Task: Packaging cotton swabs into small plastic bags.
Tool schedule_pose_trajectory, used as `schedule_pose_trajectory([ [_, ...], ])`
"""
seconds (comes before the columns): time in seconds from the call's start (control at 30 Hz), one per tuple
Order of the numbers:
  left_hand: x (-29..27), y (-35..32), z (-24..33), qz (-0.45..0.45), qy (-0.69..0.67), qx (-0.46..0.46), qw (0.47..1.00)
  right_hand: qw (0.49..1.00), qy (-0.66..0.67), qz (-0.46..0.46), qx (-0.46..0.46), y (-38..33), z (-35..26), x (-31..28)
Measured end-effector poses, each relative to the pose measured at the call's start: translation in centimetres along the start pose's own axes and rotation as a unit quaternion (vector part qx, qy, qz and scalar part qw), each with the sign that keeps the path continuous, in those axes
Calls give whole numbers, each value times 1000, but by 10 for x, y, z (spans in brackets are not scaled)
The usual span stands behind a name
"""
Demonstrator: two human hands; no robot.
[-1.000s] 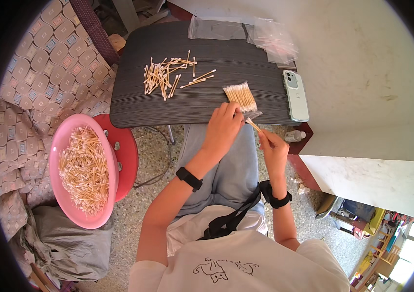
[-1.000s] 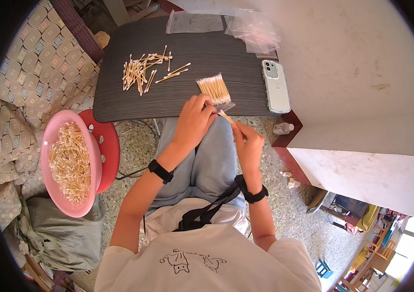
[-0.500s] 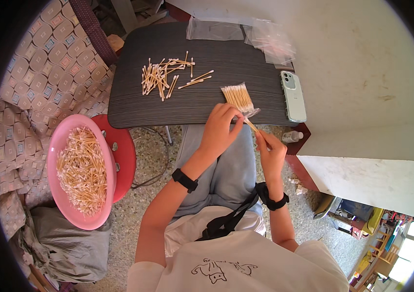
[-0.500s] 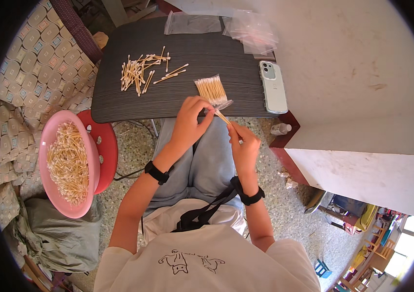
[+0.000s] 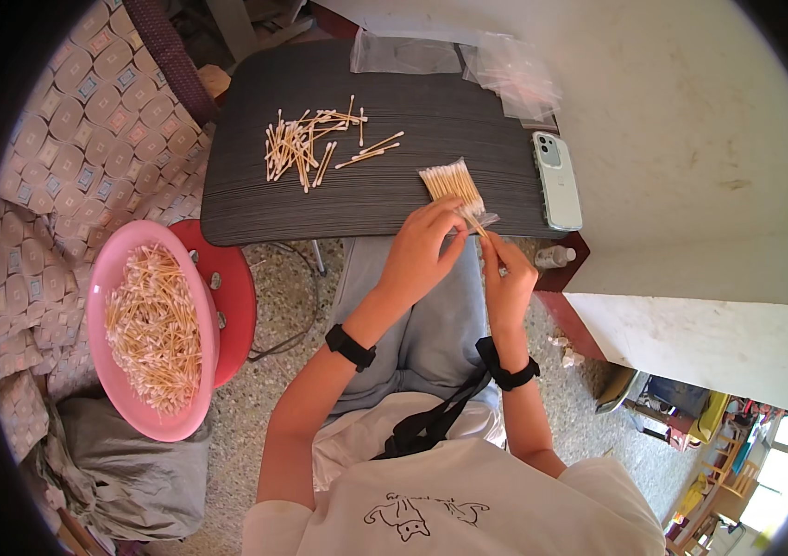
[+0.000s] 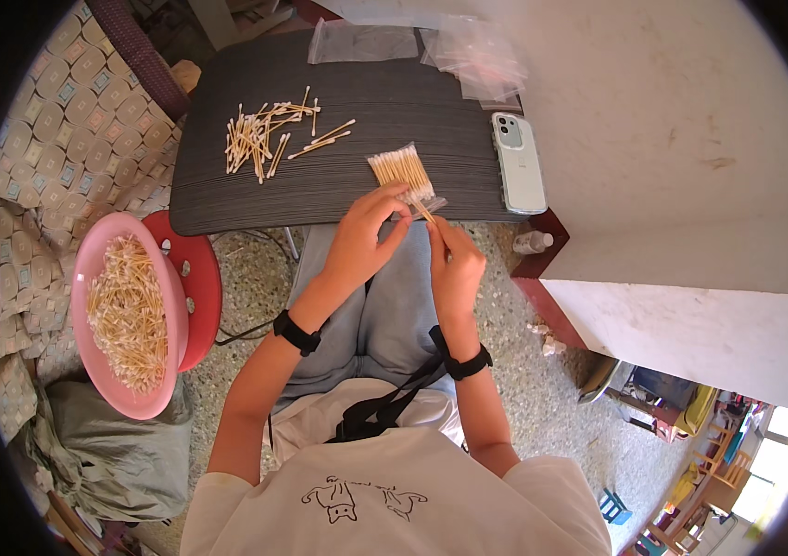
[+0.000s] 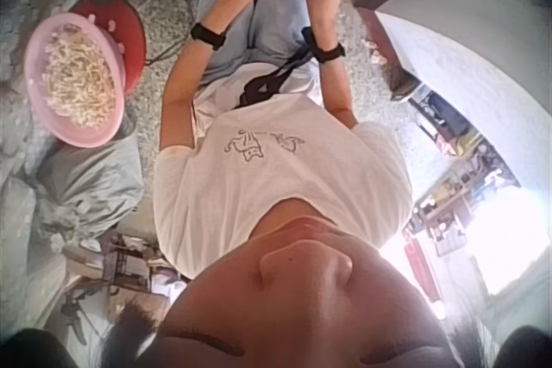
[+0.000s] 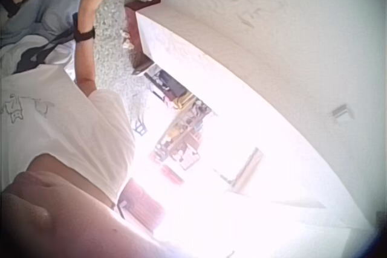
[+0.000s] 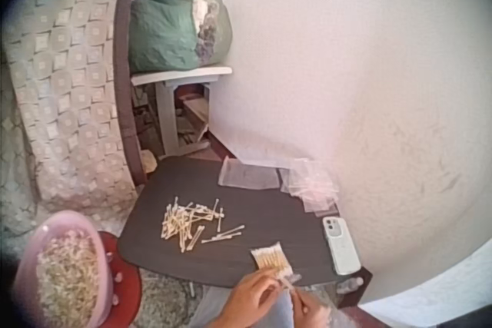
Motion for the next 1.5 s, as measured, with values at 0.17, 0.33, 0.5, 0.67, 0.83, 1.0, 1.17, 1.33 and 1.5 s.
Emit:
schedule_pose_trajectory([
  [0.17, 1, -1, -1, -1, -1, 0, 1000, 1000, -2, 5, -22, 2, 2, 5],
  [0.33, 1, -2, -2, -2, 12, -3, 1000, 999, -17, 5, -31, 4, -4, 4],
  [0.5, 0, -3, -2, 2, 4, -5, 1000, 999, -36, 5, -37, 2, -5, 6],
  [0.67, 0, -2, 2, -8, -13, -22, 1000, 995, -91, 1, -37, 6, -9, 7],
  [0.83, -2, -2, 2, -18, -9, -14, 1000, 993, -116, -28, -12, 15, -13, 11],
  [1.0, -1, -1, 4, -22, 39, 35, 998, 991, -127, -12, -37, 24, -9, 18],
  [1.17, 1, -1, -3, -27, 47, 25, 998, 993, -117, -12, -17, 27, -12, 22],
  [1.33, 2, -1, 2, -31, 70, 33, 997, 992, -120, -37, 18, 33, -13, 17],
  [1.5, 2, 1, -1, -13, 37, 11, 999, 995, -92, -26, 30, 42, -13, 18],
])
Point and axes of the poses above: each hand's wrist, its own y-axis towards the middle knuckle, its own x-axis out of the palm, z = x × y, the point moved 3 cm from there along y, towards the middle knuckle, and after that the axes turned 13 degrees about -z, right-handed, at the moved point
